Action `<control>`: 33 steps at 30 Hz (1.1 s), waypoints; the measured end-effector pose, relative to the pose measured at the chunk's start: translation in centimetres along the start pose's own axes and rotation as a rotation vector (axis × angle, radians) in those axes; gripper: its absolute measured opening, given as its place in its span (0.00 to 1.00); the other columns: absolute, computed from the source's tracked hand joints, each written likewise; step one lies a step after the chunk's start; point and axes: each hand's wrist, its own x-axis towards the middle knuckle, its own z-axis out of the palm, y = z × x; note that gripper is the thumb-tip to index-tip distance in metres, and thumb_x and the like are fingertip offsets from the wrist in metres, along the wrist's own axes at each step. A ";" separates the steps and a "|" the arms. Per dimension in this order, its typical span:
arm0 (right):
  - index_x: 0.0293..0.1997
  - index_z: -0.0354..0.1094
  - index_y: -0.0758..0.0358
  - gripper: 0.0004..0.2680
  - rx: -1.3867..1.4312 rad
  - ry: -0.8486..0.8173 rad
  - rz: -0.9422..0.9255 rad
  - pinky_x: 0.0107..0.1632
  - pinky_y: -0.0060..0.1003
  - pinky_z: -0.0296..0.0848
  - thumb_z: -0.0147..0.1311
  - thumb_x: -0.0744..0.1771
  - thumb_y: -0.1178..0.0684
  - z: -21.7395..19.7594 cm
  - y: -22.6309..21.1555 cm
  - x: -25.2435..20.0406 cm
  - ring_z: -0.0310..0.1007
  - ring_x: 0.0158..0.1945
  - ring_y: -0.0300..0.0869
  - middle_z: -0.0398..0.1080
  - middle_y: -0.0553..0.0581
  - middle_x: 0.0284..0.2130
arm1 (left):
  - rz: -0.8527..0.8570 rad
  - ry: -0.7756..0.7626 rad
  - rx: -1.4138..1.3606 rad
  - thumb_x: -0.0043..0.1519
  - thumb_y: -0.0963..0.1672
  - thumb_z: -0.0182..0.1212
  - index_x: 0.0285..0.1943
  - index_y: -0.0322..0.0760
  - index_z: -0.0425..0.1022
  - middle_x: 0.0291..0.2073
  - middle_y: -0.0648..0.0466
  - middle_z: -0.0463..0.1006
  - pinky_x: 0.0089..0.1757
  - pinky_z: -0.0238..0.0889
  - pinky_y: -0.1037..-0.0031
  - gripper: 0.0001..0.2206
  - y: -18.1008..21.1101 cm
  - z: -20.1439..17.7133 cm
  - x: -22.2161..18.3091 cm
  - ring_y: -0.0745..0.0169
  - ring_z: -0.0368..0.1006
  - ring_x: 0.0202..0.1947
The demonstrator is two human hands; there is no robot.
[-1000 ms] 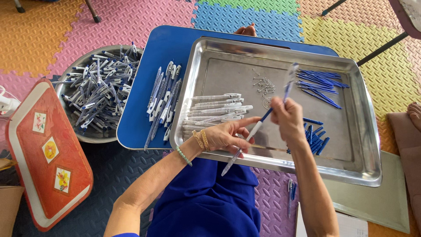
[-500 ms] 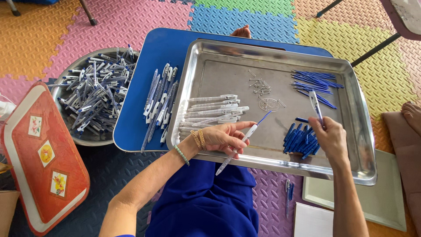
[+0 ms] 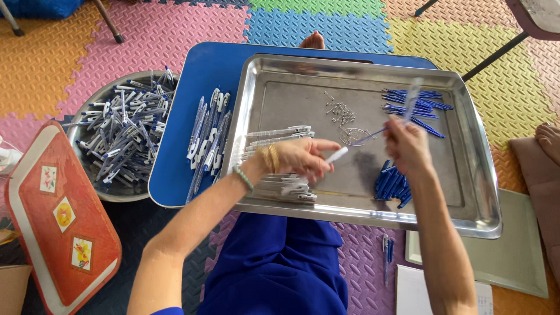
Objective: The person assembles ballpoint pens by picking up pen barrels from a tray and a bowl, inserting blue ink cartridges, and then snapping on the pen caps.
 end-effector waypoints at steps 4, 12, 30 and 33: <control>0.43 0.73 0.58 0.10 -0.041 0.193 -0.059 0.20 0.25 0.55 0.58 0.77 0.47 -3.9 -1.6 2.5 0.56 0.19 0.27 0.74 0.50 0.32 | -0.151 0.404 0.860 0.62 0.39 0.66 0.64 0.36 0.82 0.39 0.57 0.92 0.26 0.75 0.83 0.19 3.7 -0.8 5.2 0.75 0.82 0.25; 0.38 0.71 0.54 0.12 -0.045 0.315 -0.114 0.18 0.24 0.51 0.57 0.78 0.45 -6.1 -0.5 4.4 0.55 0.17 0.26 0.71 0.48 0.28 | -0.098 0.559 2.312 0.71 0.42 0.67 0.38 0.45 0.83 0.28 0.63 0.80 0.33 0.74 0.70 0.07 4.1 0.3 13.9 0.66 0.77 0.32; 0.78 0.52 0.55 0.20 -0.419 0.448 -0.264 0.25 0.29 0.66 0.55 0.78 0.42 -7.1 -0.2 4.2 0.72 0.33 0.32 0.71 0.52 0.39 | 0.065 0.753 1.593 0.71 0.35 0.65 0.37 0.40 0.79 0.30 0.53 0.76 0.24 0.70 0.83 0.10 -2.0 -12.4 0.8 0.67 0.68 0.22; 0.53 0.64 0.52 0.07 -0.267 0.278 -0.289 0.25 0.29 0.57 0.50 0.80 0.44 -5.8 -1.1 1.3 0.56 0.24 0.31 0.64 0.46 0.28 | 0.427 0.745 1.550 0.63 0.34 0.52 0.38 0.37 0.72 0.28 0.58 0.71 0.34 0.75 0.77 0.08 -1.6 -12.5 -1.9 0.66 0.68 0.29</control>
